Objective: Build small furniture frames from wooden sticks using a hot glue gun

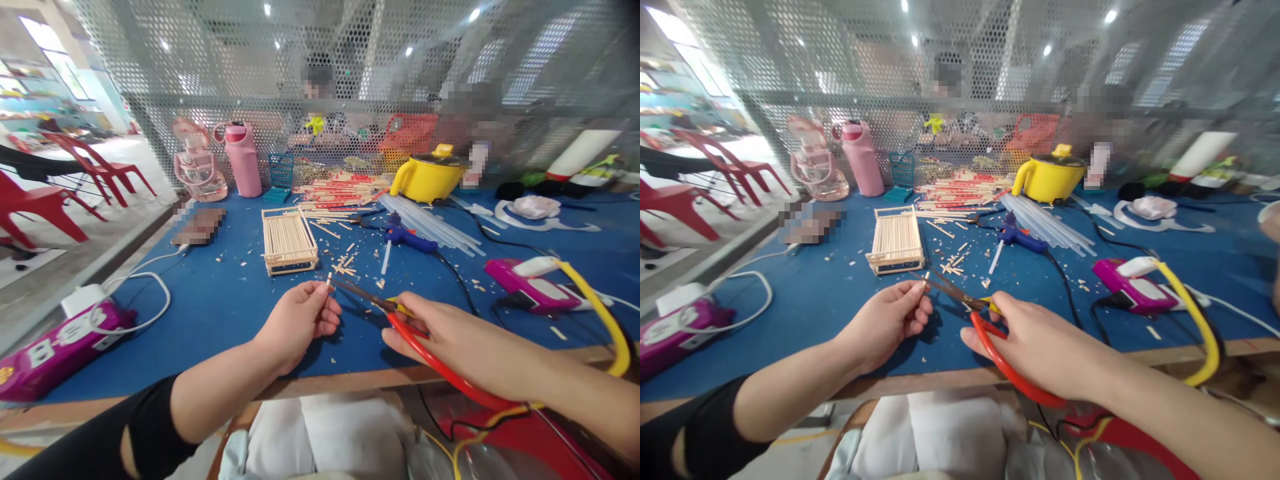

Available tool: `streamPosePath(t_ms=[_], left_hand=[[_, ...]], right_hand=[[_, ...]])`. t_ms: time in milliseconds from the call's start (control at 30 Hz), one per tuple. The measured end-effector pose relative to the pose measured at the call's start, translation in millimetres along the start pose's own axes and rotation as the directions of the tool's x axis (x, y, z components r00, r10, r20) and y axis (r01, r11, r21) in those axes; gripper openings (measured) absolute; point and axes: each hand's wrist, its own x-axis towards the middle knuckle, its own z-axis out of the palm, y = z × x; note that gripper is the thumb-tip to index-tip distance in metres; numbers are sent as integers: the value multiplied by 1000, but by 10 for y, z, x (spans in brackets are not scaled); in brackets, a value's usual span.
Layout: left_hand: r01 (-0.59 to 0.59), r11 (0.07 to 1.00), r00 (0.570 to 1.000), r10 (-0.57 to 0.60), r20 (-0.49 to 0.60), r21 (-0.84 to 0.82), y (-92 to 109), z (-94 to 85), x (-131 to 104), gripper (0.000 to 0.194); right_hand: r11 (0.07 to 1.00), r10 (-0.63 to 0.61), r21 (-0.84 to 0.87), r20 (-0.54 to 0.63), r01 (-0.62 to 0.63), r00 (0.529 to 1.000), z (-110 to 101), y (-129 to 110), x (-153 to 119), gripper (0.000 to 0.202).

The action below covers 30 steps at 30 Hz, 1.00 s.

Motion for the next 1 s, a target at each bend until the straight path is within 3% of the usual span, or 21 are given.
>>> streamPosePath(t_ms=[233, 467, 767, 1000], left_hand=[[30, 989, 998, -22, 56, -147, -57, -4, -52, 17], [-20, 992, 1000, 23, 20, -123, -78, 14, -8, 15], [-65, 993, 998, 64, -16, -96, -89, 37, -26, 13], [-74, 996, 997, 74, 1, -55, -97, 17, -9, 15]], right_hand=[[994, -92, 59, 86, 87, 992, 42, -212, 150, 40], [992, -122, 46, 119, 118, 985, 2, -215, 221, 37], [982, -59, -166, 167, 87, 984, -18, -261, 312, 12], [978, -77, -172, 232, 118, 970, -74, -293, 316, 9]])
